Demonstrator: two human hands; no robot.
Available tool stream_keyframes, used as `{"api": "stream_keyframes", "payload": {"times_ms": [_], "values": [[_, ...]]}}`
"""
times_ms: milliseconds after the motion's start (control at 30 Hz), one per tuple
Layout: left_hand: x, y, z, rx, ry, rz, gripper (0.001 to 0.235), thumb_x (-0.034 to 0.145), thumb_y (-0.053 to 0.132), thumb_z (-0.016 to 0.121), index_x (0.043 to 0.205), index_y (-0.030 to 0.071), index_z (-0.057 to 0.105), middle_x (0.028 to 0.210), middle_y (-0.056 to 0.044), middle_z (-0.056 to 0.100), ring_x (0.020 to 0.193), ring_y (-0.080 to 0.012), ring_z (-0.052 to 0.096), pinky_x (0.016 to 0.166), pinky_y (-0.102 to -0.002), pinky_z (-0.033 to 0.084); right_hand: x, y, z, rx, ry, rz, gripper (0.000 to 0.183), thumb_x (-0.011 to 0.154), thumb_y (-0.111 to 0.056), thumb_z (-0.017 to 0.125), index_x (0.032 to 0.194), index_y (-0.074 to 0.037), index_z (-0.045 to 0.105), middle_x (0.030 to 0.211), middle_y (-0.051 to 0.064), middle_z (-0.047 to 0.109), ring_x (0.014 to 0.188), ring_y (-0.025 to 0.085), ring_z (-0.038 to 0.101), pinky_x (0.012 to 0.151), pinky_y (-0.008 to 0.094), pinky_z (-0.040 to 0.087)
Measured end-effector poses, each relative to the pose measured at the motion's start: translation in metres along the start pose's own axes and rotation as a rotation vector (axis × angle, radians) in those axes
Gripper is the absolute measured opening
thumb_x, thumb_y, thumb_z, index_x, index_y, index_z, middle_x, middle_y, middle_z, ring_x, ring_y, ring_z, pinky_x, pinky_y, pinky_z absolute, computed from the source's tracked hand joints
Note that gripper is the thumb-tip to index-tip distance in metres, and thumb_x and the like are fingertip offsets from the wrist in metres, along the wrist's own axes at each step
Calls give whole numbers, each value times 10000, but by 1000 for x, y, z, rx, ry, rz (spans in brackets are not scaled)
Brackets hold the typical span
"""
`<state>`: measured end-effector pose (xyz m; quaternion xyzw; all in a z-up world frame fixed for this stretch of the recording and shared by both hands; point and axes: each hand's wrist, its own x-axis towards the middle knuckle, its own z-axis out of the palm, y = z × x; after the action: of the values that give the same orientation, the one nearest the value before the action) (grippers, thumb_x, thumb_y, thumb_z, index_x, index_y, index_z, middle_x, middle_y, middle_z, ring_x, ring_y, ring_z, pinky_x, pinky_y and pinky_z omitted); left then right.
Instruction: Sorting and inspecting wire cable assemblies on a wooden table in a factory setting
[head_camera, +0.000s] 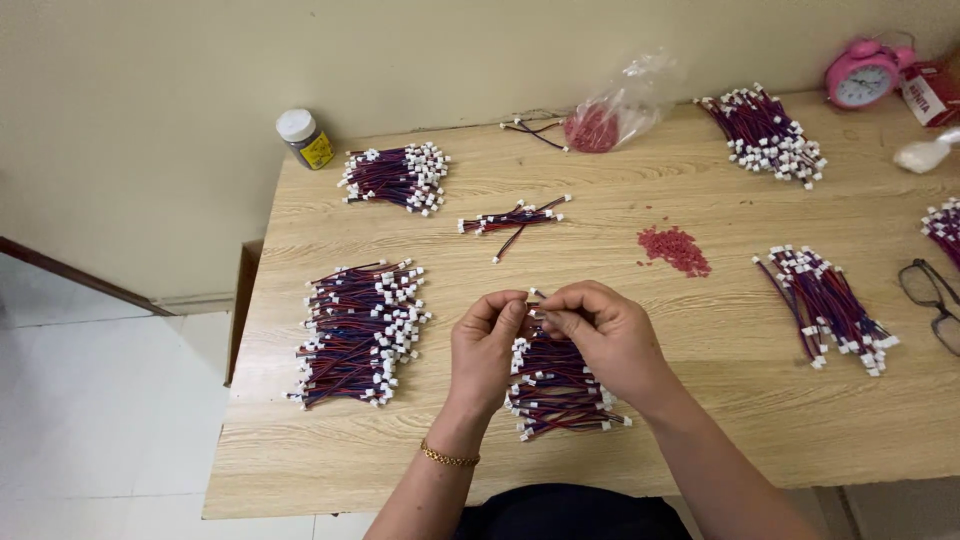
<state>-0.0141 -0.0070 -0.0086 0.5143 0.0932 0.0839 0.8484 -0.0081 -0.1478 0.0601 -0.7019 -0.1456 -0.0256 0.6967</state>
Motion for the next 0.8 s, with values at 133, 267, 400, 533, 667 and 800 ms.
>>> {"api": "stream_keyframes", "payload": {"times_ms": [133,267,400,533,667,800], "values": [[-2,1,4,-3,7,-1,160,914,105,658,1020,-8,693,816,-124,678,707,-160,658,637,-286,593,1,-6,1,-62,1,-3,120,843,29,677,958,27,714,763,113,690,681,139,658,593,263,577],[-2,-1,4,14,-6,-8,177,895,68,672,1053,-11,677,804,-96,657,702,-138,638,614,-250,562,4,-18,1,-317,24,-164,101,836,-16,704,931,-30,737,745,100,684,684,177,673,621,308,555],[-3,2,3,-17,-18,8,253,868,45,699,1111,-3,646,792,-102,657,693,-140,634,612,-251,554,6,-22,-2,-620,33,-435,72,843,-117,734,908,-135,758,789,17,656,781,187,601,742,310,478],[-4,2,3,-39,-25,0,265,864,44,704,1117,6,635,796,-97,660,693,-135,627,603,-235,537,8,-11,-5,-657,52,-479,70,825,-175,758,890,-195,774,815,-14,637,847,174,557,775,295,450],[-1,-5,-2,-60,-91,8,274,863,34,703,1122,9,620,764,-99,664,673,-133,629,578,-221,517,8,-9,-5,-563,-42,-326,78,821,-139,745,893,-157,767,824,44,650,842,236,606,785,355,473],[-1,-2,-6,-79,-134,-13,285,857,26,705,1126,3,614,769,-116,685,707,-160,672,588,-224,527,8,-10,-3,-384,-81,-123,141,808,-67,743,945,-95,754,803,89,690,792,206,666,739,347,529]]}}
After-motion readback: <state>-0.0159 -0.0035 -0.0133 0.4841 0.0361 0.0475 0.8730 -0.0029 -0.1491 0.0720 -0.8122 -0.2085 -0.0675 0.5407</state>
